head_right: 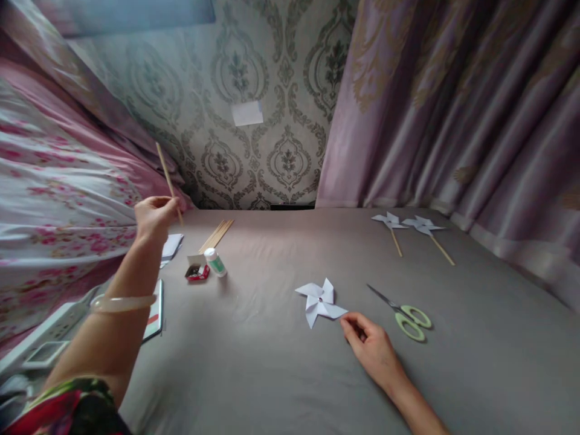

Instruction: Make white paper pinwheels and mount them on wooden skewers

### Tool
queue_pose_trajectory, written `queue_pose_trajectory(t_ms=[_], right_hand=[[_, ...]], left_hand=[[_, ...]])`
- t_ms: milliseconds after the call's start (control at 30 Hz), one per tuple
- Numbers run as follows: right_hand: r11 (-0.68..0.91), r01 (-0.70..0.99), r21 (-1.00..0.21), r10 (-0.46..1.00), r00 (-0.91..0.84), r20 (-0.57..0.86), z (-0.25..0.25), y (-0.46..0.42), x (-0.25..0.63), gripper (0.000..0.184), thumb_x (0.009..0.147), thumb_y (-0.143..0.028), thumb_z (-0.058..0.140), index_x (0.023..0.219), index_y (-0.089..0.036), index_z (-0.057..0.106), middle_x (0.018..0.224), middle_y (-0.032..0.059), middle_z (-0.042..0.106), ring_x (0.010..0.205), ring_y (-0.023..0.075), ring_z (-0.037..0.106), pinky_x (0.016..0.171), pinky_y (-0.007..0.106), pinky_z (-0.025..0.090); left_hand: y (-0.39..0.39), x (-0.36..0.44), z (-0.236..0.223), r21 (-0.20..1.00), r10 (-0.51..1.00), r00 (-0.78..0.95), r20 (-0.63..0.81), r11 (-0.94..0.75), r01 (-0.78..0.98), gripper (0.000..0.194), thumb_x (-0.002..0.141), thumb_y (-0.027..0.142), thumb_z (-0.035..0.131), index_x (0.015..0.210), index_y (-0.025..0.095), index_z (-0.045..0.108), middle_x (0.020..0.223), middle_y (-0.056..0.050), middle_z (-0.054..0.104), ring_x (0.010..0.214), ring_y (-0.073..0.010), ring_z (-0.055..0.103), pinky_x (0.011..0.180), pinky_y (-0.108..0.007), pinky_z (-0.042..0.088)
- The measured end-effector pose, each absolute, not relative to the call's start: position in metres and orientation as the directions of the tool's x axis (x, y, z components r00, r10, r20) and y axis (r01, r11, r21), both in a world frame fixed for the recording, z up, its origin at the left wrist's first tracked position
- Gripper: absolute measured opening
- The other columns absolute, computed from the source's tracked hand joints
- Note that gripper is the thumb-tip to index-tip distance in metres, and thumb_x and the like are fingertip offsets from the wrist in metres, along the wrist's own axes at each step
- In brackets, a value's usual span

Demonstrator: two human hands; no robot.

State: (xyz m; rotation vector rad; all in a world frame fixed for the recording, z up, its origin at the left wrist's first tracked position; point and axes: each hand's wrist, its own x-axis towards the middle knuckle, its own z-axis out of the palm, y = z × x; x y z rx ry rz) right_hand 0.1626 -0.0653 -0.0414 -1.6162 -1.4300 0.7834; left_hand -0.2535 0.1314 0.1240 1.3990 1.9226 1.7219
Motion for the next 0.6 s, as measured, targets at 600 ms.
queue_pose_trajectory(t_ms=[600], right_hand=[[0.035, -0.02, -0.999, 0.993, 0.114, 0.032, 0.013, -0.047, 0.139, 0.039, 0.066, -0.053, 0.069, 0.077, -0.015, 0.065, 0.06, -0.0014, 0.058, 0.055, 0.0092, 0.047, 0.055, 0.024, 0.036]], left_hand=[[-0.08, -0.052, 0.017, 0.891, 0.878, 0.318, -0.358, 0.423, -0.164, 0.036, 0.059, 0.042, 0.081, 0.074, 0.012, 0.067, 0.07, -0.005, 0.067, 0.066, -0.0109, 0.057, 0.062, -0.021, 0.042]])
